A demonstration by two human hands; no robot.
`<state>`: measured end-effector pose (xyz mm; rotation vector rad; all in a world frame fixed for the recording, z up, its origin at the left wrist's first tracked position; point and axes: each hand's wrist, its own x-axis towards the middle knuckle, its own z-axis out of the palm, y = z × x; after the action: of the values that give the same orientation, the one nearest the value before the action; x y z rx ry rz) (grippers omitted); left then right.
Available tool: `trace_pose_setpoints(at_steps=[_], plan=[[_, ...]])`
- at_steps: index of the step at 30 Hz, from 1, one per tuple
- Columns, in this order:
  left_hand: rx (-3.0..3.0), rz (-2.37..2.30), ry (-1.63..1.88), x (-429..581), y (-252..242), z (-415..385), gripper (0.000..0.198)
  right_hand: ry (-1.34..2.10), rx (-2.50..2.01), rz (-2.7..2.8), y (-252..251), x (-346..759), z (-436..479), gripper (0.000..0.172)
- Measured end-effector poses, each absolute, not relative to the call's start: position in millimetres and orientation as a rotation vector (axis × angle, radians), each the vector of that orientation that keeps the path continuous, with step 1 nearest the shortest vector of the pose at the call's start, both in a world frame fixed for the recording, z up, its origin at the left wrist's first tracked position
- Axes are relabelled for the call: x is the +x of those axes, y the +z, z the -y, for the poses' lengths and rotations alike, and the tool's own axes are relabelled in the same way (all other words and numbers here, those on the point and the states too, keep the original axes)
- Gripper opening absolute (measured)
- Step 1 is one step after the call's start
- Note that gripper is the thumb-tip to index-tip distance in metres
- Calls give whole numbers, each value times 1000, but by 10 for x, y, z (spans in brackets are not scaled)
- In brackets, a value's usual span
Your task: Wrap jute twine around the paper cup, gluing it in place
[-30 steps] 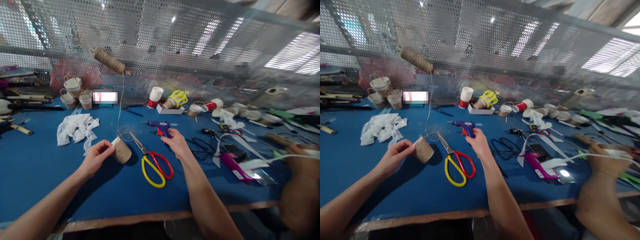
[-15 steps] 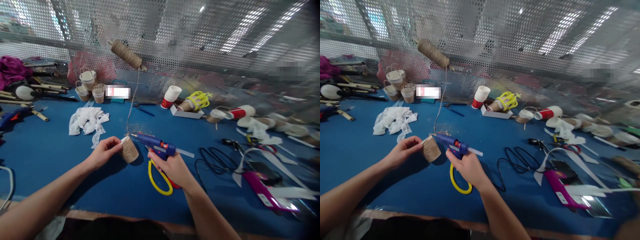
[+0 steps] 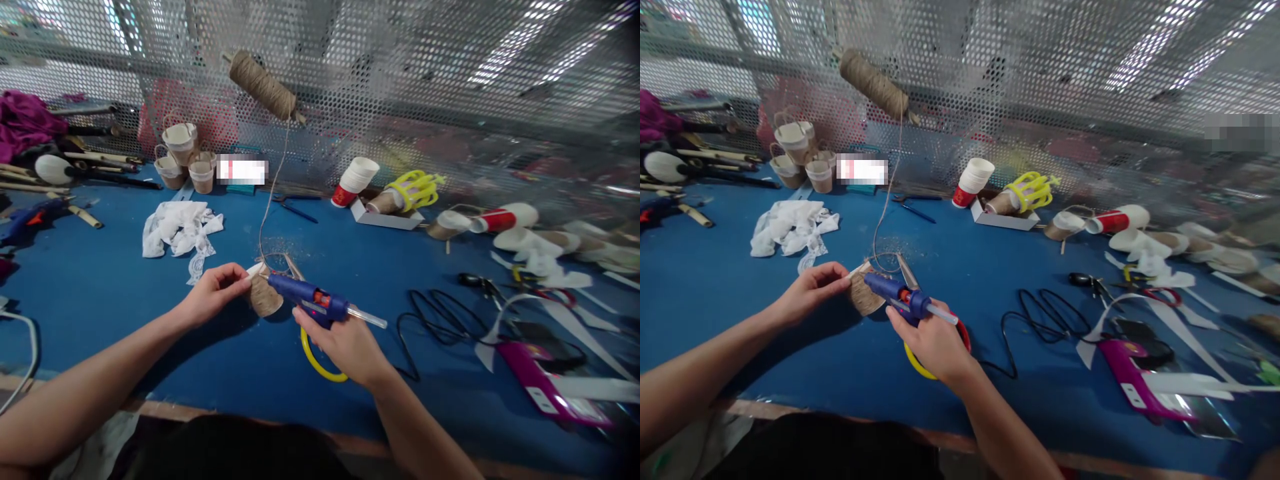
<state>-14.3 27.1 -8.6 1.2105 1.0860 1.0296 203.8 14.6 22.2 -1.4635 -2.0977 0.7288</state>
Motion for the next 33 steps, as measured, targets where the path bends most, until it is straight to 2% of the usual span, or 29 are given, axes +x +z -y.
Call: trace_pose_setpoints(at_steps=[33], plan=[[1236,-1125,1049,-133,-52,-274,18,745,-1386,2072,284,1958,-144,20]])
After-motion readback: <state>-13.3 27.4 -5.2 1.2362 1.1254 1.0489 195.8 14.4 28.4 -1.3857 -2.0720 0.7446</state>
